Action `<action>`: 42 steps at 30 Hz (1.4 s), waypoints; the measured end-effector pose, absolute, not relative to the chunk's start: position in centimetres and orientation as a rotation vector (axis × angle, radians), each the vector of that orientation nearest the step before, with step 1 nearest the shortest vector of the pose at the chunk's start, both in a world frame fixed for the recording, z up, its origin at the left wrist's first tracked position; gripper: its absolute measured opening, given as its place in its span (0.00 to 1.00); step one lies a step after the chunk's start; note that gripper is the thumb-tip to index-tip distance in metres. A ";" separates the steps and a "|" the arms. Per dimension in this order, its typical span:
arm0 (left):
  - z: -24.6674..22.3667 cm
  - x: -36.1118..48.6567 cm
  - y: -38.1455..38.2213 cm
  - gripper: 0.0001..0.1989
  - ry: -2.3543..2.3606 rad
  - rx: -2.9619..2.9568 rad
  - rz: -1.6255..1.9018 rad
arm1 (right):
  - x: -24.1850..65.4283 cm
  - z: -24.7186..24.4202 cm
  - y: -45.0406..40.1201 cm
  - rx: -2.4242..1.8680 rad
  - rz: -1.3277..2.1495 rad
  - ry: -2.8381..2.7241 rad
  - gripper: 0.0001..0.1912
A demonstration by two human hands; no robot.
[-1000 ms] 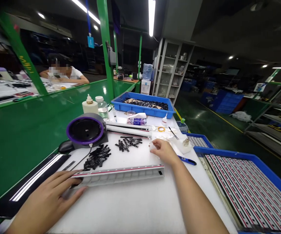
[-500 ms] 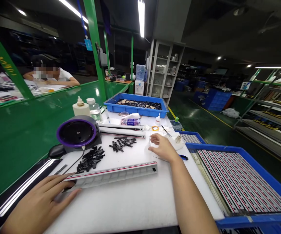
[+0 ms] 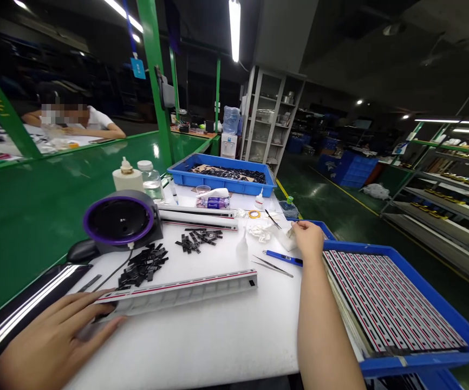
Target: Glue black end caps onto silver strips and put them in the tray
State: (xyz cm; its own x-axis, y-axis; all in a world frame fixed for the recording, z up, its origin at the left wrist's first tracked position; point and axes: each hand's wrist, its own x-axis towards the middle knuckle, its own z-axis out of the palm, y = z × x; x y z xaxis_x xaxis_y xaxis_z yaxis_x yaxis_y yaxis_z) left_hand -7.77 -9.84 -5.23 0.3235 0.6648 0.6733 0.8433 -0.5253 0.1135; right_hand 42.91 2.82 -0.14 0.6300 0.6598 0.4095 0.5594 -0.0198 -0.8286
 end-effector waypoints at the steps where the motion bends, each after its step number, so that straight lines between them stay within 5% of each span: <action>1: -5.2 -7.8 -9.9 0.15 -1.343 -2.345 -0.931 | 42.7 -0.1 2.8 -1.708 0.066 -1.024 0.15; 18: -5.1 -7.8 -10.1 0.17 -1.322 -2.328 -0.740 | 42.5 -0.7 2.8 -1.739 -0.154 -1.041 0.22; 34: -4.4 -7.3 -10.3 0.15 -1.328 -2.309 -0.790 | 41.3 -0.1 2.1 -1.696 -0.112 -0.961 0.16; 42: -4.2 -7.2 -10.3 0.14 -1.338 -2.291 -0.819 | 40.6 2.0 0.5 -1.345 -0.003 -0.578 0.14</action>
State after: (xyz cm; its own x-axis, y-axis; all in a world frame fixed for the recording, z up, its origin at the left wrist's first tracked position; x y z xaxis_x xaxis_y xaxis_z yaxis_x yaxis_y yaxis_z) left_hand -7.17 -10.33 -4.17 0.3826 0.6634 0.6430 0.8743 -0.4851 -0.0197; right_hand 40.63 0.54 1.96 0.8609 0.3220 0.3939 0.3258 0.2458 -0.9129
